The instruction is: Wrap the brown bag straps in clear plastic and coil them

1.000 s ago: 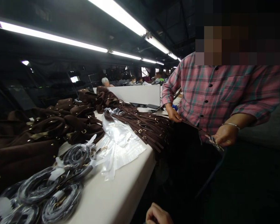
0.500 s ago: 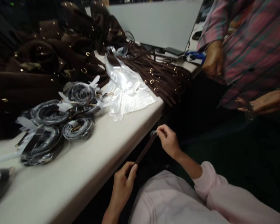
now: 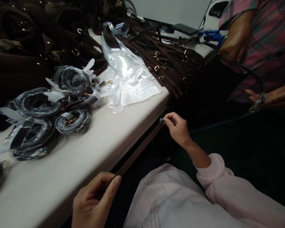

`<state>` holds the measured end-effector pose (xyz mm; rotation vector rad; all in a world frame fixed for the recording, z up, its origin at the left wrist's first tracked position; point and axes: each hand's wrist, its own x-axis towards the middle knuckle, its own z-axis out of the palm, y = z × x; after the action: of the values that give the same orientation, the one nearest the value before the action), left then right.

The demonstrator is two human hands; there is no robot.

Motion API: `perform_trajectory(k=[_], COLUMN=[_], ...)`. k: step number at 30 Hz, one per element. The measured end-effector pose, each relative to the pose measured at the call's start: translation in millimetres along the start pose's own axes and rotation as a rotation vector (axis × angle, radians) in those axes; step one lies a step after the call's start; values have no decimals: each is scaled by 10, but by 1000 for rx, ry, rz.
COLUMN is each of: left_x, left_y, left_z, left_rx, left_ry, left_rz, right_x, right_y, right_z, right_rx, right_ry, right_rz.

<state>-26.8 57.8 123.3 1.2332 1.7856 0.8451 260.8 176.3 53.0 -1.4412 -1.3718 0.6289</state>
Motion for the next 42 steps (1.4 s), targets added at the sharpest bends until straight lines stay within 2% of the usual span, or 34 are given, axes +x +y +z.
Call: perform_trajectory(k=[4, 8, 10, 12, 16, 20, 23, 26, 29, 31, 33, 37, 40, 42], left_x=[214, 364, 356, 311, 181, 106, 168, 308, 413, 440, 453, 500, 517, 490], left_y=[56, 85, 135, 220, 510, 867, 1012, 974, 877, 872, 931, 1042, 906, 727], left_z=[318, 572, 557, 450, 198, 167, 238, 291, 298, 297, 309, 367, 359, 309], left_rx=[9, 10, 1, -18, -88, -141, -175, -203, -122, -35, 37, 15, -87, -107], left_ry=[-140, -198, -184, -141, -10, 127, 112, -20, -117, -112, -74, -26, -147, -252], left_rz=[76, 132, 145, 159, 158, 163, 212, 251, 273, 314, 373, 443, 379, 319], right_x=[-233, -244, -147, -17, 185, 203, 131, 73, 67, 65, 35, -47, 45, 194], right_y=[-253, -356, -342, -335, -510, -931, -1192, -1263, -1200, -1170, -1187, -1272, -1195, -1051], right_z=[220, 288, 216, 93, -138, -198, -139, -51, 1, 29, 83, 250, 231, 93], right_rx=[-15, 21, 42, 102, 254, 259, 258, 199, 186, 219, 247, 241, 227, 214], right_ry=[-148, -187, -123, -48, -57, 18, 43, 17, -43, -91, -73, -42, -59, 47], right_rz=[-123, -165, -128, -69, -37, -211, -394, -522, -535, -493, -466, -545, -538, -461])
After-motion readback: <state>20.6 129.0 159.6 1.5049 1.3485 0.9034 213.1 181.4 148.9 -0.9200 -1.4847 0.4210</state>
